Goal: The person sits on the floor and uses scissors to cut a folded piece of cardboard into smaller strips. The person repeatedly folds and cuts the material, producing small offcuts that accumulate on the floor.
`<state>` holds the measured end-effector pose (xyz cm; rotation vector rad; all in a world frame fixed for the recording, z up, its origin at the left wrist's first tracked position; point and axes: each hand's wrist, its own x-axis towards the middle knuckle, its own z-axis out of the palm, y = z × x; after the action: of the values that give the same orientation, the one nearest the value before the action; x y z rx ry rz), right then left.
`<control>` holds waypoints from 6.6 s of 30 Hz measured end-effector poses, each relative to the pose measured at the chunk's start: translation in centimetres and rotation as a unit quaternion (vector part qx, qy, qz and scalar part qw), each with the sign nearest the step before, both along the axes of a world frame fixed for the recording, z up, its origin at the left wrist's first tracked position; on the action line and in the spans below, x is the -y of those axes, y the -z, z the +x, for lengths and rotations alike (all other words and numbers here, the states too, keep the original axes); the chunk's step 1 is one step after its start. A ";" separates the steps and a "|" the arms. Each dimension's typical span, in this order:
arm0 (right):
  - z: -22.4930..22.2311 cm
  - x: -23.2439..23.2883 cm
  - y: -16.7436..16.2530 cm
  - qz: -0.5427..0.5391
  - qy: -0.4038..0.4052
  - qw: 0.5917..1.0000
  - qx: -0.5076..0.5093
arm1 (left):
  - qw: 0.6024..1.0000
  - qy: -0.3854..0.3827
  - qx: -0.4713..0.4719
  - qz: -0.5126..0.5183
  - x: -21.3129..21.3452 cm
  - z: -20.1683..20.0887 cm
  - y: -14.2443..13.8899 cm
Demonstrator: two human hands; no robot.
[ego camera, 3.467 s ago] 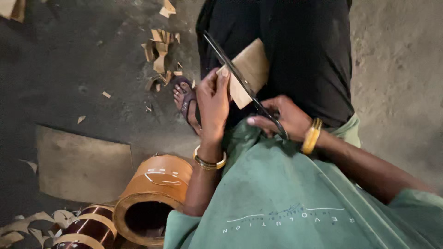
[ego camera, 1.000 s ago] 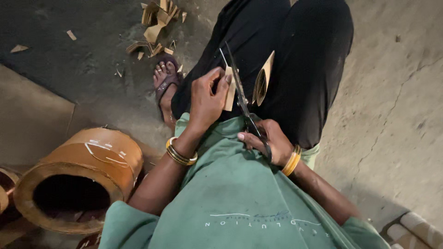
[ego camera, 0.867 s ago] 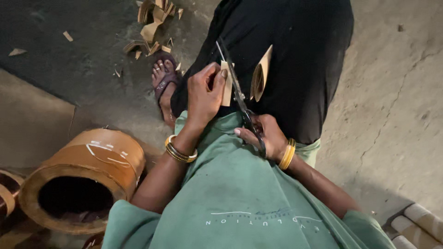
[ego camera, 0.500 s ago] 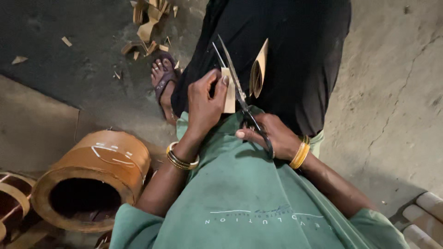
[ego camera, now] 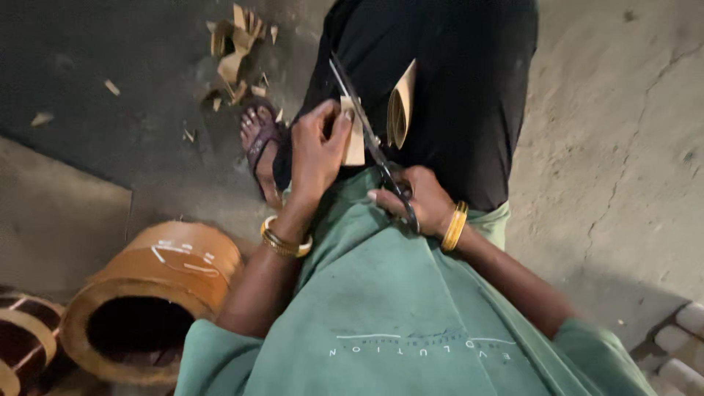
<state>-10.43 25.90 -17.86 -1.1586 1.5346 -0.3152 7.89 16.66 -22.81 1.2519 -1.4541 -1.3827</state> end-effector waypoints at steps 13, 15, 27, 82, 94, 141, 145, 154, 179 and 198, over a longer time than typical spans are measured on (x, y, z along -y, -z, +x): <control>-0.2 -1.9 -3.3 0.058 -0.090 0.994 -0.004 | 0.998 -0.017 0.054 0.012 -3.6 -0.4 -2.5; -0.2 -1.7 -3.3 0.020 -0.086 0.996 0.009 | 0.998 -0.013 0.054 0.002 -3.3 -0.4 -2.8; 0.7 0.4 -0.5 0.027 0.023 0.999 0.041 | 0.997 -0.019 0.079 0.011 -0.1 -0.6 -0.1; -3.1 -6.2 -8.5 -0.257 0.173 0.933 0.180 | 0.970 -0.030 -0.218 0.102 -12.3 -3.6 -9.5; -3.9 -8.0 -9.0 -0.263 0.202 0.922 0.198 | 0.947 0.020 -0.286 0.142 -13.7 -4.1 -10.9; 1.4 -8.4 -7.6 -0.251 0.156 0.944 0.146 | 0.998 -0.054 -0.030 -0.034 -14.9 -0.9 -9.0; 1.3 -8.2 -6.9 -0.241 0.150 0.951 0.121 | 0.995 -0.045 -0.063 0.064 -14.6 -0.1 -9.6; 0.3 -8.8 -5.0 -0.248 0.118 0.957 0.091 | 0.997 0.001 -0.036 -0.065 -12.8 1.9 -8.5; -2.6 -9.6 -5.1 0.020 -0.053 0.983 0.174 | 0.940 -0.109 -0.295 0.133 -7.9 0.8 -1.8; -3.1 -9.3 -3.8 0.000 -0.079 0.990 0.119 | 0.944 0.099 -0.178 0.260 -4.6 2.0 -2.2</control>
<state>-13.49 35.25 -14.03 -1.1902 1.2266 -0.3347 9.85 21.27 -20.62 1.0962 -1.0132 -2.1040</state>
